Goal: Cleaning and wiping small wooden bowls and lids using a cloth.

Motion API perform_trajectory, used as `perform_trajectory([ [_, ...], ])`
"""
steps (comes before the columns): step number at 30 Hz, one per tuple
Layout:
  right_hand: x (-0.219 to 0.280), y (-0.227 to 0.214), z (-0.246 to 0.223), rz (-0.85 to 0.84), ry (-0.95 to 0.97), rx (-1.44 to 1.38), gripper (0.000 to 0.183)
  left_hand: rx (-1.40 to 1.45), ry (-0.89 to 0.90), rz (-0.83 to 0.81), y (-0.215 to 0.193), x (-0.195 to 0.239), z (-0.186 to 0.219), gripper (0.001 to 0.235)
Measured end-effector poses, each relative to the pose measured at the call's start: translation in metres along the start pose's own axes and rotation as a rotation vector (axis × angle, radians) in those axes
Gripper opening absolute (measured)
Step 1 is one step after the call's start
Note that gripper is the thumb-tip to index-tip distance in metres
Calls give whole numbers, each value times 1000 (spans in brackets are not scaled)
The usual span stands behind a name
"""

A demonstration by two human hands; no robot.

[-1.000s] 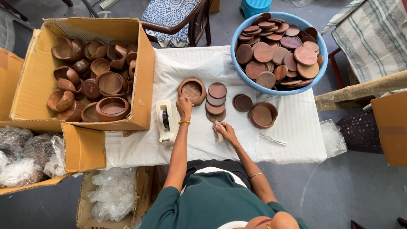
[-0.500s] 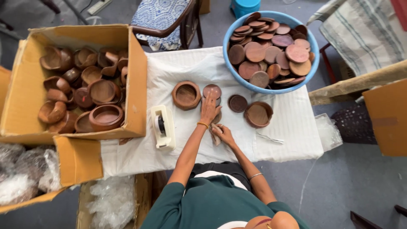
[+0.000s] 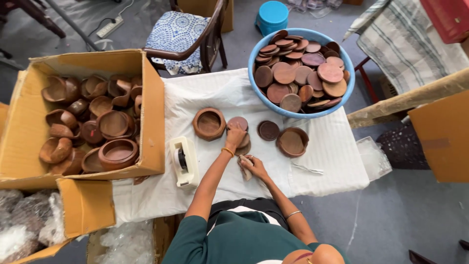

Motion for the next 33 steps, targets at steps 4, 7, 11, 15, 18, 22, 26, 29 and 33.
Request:
perform_trajectory([
  [4,-8,-5,19,-4,13,-58,39,-137,51,293,-21,31,-16,59],
  [7,-13,-29,-25,275,113,-352,42,348,-34,281,-67,51,-38,22],
  [11,-15,-38,-108,600,-107,-100,41,958,-708,365,-126,90,-45,24],
  [15,-22,1,-142,353,-745,411,36,1246,-503,560,-127,99,-26,29],
  [18,-28,3,-139,392,-805,580,37,1411,-614,174,-163,96,-39,32],
  [22,-39,-16,-153,436,-749,573,44,1272,-577,55,-181,95,-41,32],
  [26,-26,-25,-177,445,-704,389,44,1235,-440,259,-175,97,-33,30],
  [29,-19,-26,-199,361,-917,467,42,1250,-369,265,-173,100,-30,32],
  [33,-23,-38,-209,429,-977,363,45,1292,-322,322,-209,102,-30,38],
])
Point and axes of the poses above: each hand's wrist, its own x-axis away from the middle knuckle, its own y-axis out of the palm, z = x × y, the point moved 3 cm from there along -x, towards the middle knuckle, and after that the axes turned 10 degrees about z, right-handed, at the moved point
